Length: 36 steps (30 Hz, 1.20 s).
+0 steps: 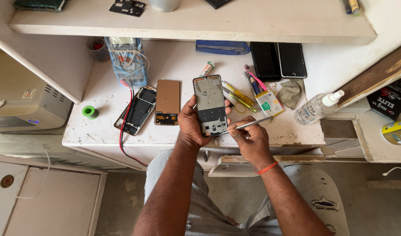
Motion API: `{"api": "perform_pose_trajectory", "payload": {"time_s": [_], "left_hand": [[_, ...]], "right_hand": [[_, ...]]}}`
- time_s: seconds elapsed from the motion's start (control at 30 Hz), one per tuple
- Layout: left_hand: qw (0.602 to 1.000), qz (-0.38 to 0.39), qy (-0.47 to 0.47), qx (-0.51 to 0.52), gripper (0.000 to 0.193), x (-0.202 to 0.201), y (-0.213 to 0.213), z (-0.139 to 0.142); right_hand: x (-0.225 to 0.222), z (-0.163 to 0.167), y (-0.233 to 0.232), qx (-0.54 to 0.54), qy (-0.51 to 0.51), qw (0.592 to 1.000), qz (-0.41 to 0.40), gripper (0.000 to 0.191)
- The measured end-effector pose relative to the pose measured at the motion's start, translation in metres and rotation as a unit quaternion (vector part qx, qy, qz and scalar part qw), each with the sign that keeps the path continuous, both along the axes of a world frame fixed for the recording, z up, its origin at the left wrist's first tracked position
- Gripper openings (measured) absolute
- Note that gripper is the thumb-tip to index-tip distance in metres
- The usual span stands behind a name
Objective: The person holds a disassembled phone frame in one hand and uses a small metal prying tool with the other hand to scrape and pry along the edges of the frame, working around the phone's internal cavity. Other phones, tools, and a bottle of liquid sit on the workbench around them.
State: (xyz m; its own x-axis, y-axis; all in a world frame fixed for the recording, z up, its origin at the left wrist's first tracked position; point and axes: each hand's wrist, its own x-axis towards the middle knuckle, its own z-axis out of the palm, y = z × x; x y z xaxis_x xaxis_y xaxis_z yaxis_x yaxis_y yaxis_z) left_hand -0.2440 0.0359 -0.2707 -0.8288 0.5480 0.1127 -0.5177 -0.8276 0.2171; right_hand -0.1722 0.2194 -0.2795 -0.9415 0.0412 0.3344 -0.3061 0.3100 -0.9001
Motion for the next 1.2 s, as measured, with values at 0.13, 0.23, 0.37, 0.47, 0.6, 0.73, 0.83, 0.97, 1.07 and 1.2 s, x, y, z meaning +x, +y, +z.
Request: {"api": "perform_pose_trajectory", "payload": {"time_s": [0.13,0.23,0.37,0.47,0.6,0.73,0.83,0.97,1.07,1.2], "left_hand": [[1.000,-0.006,-0.022,0.011,0.076,0.000,-0.001,0.000],[0.999,-0.002,-0.034,0.000,0.075,0.001,0.000,0.000],[1.000,-0.005,-0.010,0.001,0.074,0.002,0.001,0.001],[1.000,-0.003,0.000,-0.007,0.073,0.001,0.000,0.002],[0.999,0.012,0.002,-0.031,0.073,0.000,0.000,0.001],[1.000,-0.004,0.005,0.013,0.074,0.000,0.000,0.000],[1.000,-0.008,-0.007,0.022,0.074,0.001,0.000,-0.001],[1.000,0.006,-0.011,0.011,0.073,0.000,0.000,-0.003],[1.000,-0.008,-0.017,0.022,0.076,-0.001,0.000,-0.002],[1.000,0.002,-0.007,-0.001,0.074,-0.002,0.000,-0.002]], "right_hand": [[0.000,0.000,-0.010,0.017,0.007,1.000,0.010,0.011],[0.001,0.001,-0.014,0.042,0.010,0.999,0.013,0.012],[0.000,0.005,-0.002,0.067,0.020,0.997,0.011,0.013],[-0.002,0.005,0.012,0.043,0.007,0.999,-0.008,0.014],[-0.004,0.001,0.016,0.051,-0.006,0.999,-0.010,0.014],[-0.003,-0.001,-0.003,-0.003,0.008,1.000,0.018,0.015],[-0.001,0.001,-0.018,0.041,0.008,0.999,0.009,0.013],[0.001,0.005,-0.021,0.058,0.036,0.998,0.012,0.012],[0.000,0.008,-0.009,0.071,0.039,0.997,0.007,0.012],[-0.001,0.008,0.003,0.048,0.010,0.999,-0.021,0.009]]}}
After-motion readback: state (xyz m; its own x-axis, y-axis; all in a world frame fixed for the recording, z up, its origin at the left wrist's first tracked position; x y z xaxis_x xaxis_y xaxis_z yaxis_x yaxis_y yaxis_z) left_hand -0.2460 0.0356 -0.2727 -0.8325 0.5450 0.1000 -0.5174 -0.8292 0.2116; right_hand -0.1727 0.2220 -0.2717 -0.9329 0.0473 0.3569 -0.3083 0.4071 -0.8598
